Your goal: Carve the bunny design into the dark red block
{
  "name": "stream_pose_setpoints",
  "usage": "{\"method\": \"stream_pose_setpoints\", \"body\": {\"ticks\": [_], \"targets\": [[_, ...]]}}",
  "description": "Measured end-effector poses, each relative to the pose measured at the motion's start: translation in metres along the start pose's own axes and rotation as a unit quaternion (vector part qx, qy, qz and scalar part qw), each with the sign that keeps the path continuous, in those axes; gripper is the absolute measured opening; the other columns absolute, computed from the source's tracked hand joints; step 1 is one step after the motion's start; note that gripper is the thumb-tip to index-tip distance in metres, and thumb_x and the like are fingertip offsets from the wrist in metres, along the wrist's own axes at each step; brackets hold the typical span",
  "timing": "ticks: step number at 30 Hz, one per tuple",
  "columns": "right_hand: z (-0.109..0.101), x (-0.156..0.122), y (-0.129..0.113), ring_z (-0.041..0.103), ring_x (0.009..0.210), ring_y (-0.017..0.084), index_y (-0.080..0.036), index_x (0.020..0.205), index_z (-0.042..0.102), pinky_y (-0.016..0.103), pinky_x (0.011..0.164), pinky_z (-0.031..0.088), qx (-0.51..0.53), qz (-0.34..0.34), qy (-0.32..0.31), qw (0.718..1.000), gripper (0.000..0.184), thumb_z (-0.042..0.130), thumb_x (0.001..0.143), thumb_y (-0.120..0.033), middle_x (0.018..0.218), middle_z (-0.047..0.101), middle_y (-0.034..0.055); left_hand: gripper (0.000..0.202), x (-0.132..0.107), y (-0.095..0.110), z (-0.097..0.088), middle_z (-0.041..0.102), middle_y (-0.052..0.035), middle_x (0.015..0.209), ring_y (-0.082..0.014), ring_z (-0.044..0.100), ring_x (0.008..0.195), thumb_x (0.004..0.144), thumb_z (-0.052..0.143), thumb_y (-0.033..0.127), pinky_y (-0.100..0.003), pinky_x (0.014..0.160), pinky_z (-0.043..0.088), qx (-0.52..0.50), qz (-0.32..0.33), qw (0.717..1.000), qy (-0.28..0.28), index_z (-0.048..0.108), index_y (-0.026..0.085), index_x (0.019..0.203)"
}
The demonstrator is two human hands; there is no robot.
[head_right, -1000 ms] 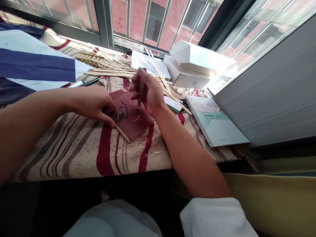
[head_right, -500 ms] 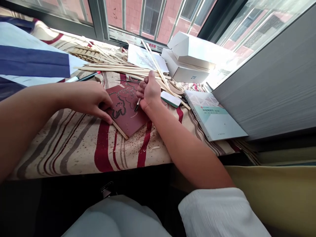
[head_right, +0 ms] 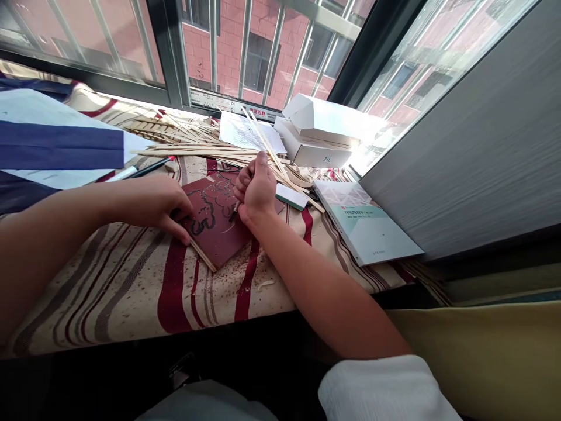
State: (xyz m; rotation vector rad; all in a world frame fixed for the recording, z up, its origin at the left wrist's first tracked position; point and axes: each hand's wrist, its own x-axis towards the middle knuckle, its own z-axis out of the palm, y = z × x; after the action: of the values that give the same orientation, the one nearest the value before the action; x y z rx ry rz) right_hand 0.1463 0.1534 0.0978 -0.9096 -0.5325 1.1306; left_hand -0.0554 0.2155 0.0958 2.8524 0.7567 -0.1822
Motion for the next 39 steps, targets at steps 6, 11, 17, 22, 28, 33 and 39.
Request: {"method": "stream_pose_setpoints", "body": {"ticks": [6, 11, 17, 22, 28, 33, 39], "targets": [[-0.003, 0.018, 0.007, 0.018, 0.046, 0.006, -0.027, 0.081, 0.031, 0.017, 0.042, 0.015, 0.013, 0.073, 0.056, 0.996, 0.063, 0.051, 0.127, -0.065, 0.06, 0.029, -0.0132, 0.065, 0.0, 0.0, 0.0, 0.055, 0.0049, 0.05, -0.0169, 0.042, 0.049, 0.083, 0.101, 0.068, -0.038, 0.058, 0.031, -0.013, -0.006, 1.0, -0.013, 0.058, 0.027, 0.057], [-0.002, 0.013, 0.015, 0.026, 0.047, 0.006, -0.028, 0.084, 0.035, 0.018, 0.042, 0.021, -0.009, -0.024, 0.107, 0.994, 0.062, 0.064, 0.121, -0.068, 0.064, 0.034, -0.013, 0.062, 0.0, -0.001, 0.0, 0.056, 0.0044, 0.05, -0.0168, 0.042, 0.049, 0.08, 0.102, 0.065, -0.037, 0.058, 0.03, -0.022, -0.019, 0.999, -0.013, 0.06, 0.027, 0.056], [-0.004, 0.004, 0.018, 0.029, 0.047, 0.006, -0.029, 0.088, 0.04, 0.021, 0.041, 0.024, -0.012, -0.118, 0.078, 0.99, 0.061, 0.075, 0.111, -0.074, 0.068, 0.039, -0.0117, 0.061, 0.0, 0.0, -0.002, 0.058, 0.0031, 0.051, -0.0174, 0.044, 0.05, 0.079, 0.101, 0.065, -0.036, 0.058, 0.029, -0.026, -0.022, 0.999, -0.024, 0.059, 0.027, 0.056], [0.003, -0.002, 0.018, 0.032, 0.048, 0.006, -0.029, 0.088, 0.043, 0.022, 0.042, 0.026, 0.001, -0.089, 0.085, 0.992, 0.06, 0.08, 0.11, -0.071, 0.067, 0.044, -0.0119, 0.06, 0.0, -0.001, 0.0, 0.063, 0.0016, 0.054, -0.019, 0.05, 0.051, 0.083, 0.099, 0.067, -0.037, 0.057, 0.029, -0.002, -0.011, 1.0, -0.02, 0.06, 0.027, 0.059], [0.007, -0.005, 0.0, 0.029, 0.047, 0.007, -0.028, 0.083, 0.041, 0.023, 0.043, 0.027, 0.015, -0.079, 0.03, 0.996, 0.06, 0.071, 0.116, -0.068, 0.065, 0.043, -0.0105, 0.059, 0.0, -0.002, 0.002, 0.063, 0.0011, 0.054, -0.0189, 0.05, 0.051, 0.088, 0.096, 0.06, -0.038, 0.057, 0.027, -0.026, -0.01, 0.999, -0.02, 0.058, 0.027, 0.058], [-0.006, 0.009, -0.016, 0.021, 0.047, 0.008, -0.028, 0.078, 0.038, 0.025, 0.043, 0.018, -0.028, -0.084, -0.087, 0.992, 0.063, 0.073, 0.117, -0.063, 0.061, 0.03, -0.0114, 0.058, -0.003, 0.003, -0.003, 0.062, 0.0014, 0.055, -0.0191, 0.05, 0.052, 0.091, 0.095, 0.058, -0.038, 0.058, 0.029, -0.03, -0.018, 0.999, -0.031, 0.058, 0.026, 0.06], [-0.007, 0.011, -0.006, 0.021, 0.048, 0.008, -0.028, 0.076, 0.036, 0.025, 0.043, 0.017, -0.076, -0.027, -0.166, 0.983, 0.069, 0.082, 0.111, -0.067, 0.061, 0.029, -0.0119, 0.061, -0.005, 0.001, 0.0, 0.062, 0.0015, 0.055, -0.0189, 0.05, 0.051, 0.092, 0.095, 0.064, -0.038, 0.056, 0.027, -0.022, 0.006, 1.0, -0.014, 0.058, 0.026, 0.061]]}}
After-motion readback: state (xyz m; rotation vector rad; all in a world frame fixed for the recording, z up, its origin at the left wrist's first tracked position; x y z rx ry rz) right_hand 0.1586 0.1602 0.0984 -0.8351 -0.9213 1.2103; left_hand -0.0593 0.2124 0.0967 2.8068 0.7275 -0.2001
